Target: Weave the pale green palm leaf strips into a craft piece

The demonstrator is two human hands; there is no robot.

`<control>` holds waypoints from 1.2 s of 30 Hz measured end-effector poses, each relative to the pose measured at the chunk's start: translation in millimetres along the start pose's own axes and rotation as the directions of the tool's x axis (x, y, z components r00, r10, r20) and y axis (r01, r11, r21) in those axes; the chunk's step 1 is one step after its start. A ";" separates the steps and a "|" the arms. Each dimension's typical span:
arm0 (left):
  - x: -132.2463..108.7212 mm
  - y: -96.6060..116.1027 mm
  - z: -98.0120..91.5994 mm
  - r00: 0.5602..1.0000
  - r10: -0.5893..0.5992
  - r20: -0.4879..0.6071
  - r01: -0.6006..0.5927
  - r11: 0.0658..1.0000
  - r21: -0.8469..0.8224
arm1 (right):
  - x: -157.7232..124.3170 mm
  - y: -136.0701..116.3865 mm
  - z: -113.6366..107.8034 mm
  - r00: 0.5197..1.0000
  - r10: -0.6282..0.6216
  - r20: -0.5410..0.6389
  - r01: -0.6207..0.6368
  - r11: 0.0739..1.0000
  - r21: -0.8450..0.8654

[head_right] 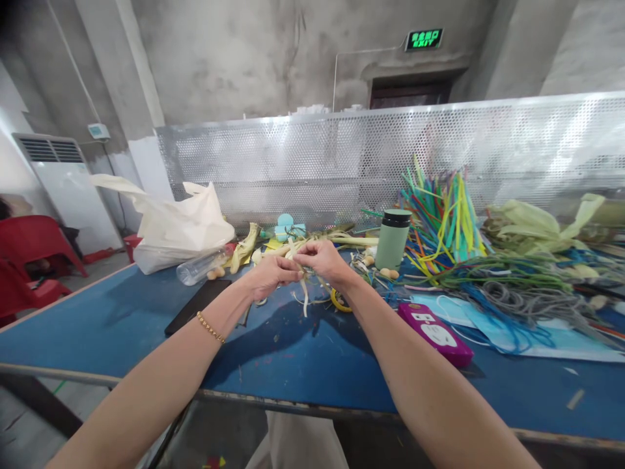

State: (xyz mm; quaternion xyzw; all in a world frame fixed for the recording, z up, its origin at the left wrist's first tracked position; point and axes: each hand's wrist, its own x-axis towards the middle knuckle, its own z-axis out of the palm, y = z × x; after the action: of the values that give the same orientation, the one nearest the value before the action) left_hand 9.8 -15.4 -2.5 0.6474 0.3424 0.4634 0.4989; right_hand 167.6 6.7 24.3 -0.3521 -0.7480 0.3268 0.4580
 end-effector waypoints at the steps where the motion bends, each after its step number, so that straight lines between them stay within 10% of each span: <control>1: -0.5 0.8 0.6 1.000 -0.006 0.003 0.006 1.000 -0.008 | -0.3 -0.3 0.5 1.000 -0.005 0.001 0.005 1.000 -0.009; 22: -0.4 -1.5 4.3 0.998 -0.052 0.028 0.053 0.998 -0.031 | 3.0 9.0 0.1 0.998 -0.060 -0.005 0.059 0.989 -0.138; 31: 13.2 -5.8 -13.7 0.975 -0.097 -0.198 0.047 0.969 -0.242 | 3.4 7.5 -10.6 0.982 -0.105 0.158 0.118 0.990 -0.076; 36: 7.7 -0.1 -10.2 0.988 -0.082 -0.134 0.053 0.977 -0.208 | 4.1 8.1 -5.8 0.991 -0.135 0.028 0.137 0.983 -0.120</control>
State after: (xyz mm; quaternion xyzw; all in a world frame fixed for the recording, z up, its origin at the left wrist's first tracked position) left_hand 2.8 -5.1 0.1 0.5463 0.3496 0.5236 0.5524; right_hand 173.4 15.4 21.8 -0.3244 -0.7932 0.2518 0.4496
